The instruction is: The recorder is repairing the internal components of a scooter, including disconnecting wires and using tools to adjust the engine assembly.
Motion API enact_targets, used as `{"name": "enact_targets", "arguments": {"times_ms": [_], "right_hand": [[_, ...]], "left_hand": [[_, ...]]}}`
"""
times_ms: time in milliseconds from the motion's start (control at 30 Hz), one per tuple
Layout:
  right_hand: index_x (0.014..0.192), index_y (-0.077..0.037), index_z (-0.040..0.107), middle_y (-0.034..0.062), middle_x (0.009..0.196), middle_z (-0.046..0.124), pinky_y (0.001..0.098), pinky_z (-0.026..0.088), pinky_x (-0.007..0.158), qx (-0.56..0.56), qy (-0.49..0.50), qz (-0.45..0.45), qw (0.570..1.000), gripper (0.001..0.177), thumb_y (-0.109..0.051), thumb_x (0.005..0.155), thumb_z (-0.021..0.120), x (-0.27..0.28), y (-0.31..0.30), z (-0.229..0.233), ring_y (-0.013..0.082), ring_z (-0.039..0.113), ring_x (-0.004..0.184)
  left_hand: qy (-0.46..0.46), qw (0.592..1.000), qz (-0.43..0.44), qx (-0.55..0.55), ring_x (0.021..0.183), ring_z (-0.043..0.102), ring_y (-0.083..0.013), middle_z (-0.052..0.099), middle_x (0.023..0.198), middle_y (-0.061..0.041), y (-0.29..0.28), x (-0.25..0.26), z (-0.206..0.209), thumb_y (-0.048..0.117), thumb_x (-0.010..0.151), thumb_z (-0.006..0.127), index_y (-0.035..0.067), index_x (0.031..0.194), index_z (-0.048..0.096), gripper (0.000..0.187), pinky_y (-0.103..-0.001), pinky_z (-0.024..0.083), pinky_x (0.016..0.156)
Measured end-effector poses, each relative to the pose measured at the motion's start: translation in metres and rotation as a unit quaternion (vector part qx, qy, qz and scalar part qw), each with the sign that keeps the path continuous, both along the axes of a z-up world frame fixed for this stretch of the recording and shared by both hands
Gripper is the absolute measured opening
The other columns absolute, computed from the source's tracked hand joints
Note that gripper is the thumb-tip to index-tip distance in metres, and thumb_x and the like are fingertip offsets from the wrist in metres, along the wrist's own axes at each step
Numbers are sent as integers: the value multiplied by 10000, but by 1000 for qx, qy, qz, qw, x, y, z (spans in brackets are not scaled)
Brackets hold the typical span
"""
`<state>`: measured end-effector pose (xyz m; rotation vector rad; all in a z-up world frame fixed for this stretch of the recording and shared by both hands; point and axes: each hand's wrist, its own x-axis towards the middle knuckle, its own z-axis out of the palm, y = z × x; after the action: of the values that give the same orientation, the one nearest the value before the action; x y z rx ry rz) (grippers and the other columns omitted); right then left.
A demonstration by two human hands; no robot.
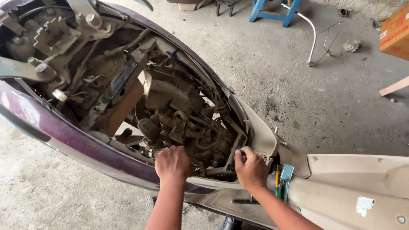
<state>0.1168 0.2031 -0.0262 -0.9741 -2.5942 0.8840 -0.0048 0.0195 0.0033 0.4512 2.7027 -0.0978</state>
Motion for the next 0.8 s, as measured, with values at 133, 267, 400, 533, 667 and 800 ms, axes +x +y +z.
{"name": "enact_targets", "arguments": {"times_ms": [133, 267, 400, 533, 667, 800], "right_hand": [[884, -98, 722, 111, 619, 708, 459, 532, 627, -37, -49, -1, 998, 237, -307, 912, 614, -3, 0, 3, 343, 709, 616], [888, -94, 738, 129, 665, 720, 460, 538, 637, -31, -52, 4, 998, 233, -298, 896, 626, -4, 0, 2, 357, 705, 660], [886, -92, 743, 134, 673, 730, 450, 547, 644, -41, -73, 6, 996, 235, -293, 891, 620, -2, 0, 0, 346, 717, 665], [886, -93, 741, 134, 688, 735, 437, 563, 652, -36, -70, 20, 997, 229, -280, 895, 608, -1, 3, -6, 333, 736, 667], [903, -91, 732, 124, 695, 744, 445, 561, 646, -52, -85, 26, 995, 218, -273, 891, 611, 0, 2, -2, 322, 743, 667], [913, -91, 735, 133, 715, 745, 444, 556, 651, -43, -72, 44, 995, 201, -257, 887, 625, 0, 5, -6, 336, 732, 695]], "left_hand": [[-18, 1000, 3, -13, 909, 721, -211, 748, 936, -62, 0, -2, -3, 203, 972, 517, 164, 897, 760, 257, -379, 531, 829], [-12, 1000, 4, -8, 905, 707, -208, 734, 936, -51, -1, -2, -5, 200, 961, 524, 165, 899, 757, 244, -386, 516, 828], [-34, 999, -1, -22, 871, 718, -186, 744, 913, -52, 0, -1, 4, 197, 1000, 501, 158, 901, 755, 276, -369, 519, 823], [-55, 998, -8, -24, 860, 732, -185, 759, 901, -65, 1, -3, 5, 187, 1014, 500, 152, 866, 752, 295, -361, 530, 818], [-33, 999, -17, 5, 898, 722, -228, 752, 932, -75, -1, -4, -1, 168, 936, 554, 154, 844, 738, 206, -383, 525, 811], [-16, 999, -19, 32, 891, 724, -236, 749, 931, -86, -4, -1, -10, 167, 918, 549, 148, 858, 730, 191, -387, 533, 787]]}}
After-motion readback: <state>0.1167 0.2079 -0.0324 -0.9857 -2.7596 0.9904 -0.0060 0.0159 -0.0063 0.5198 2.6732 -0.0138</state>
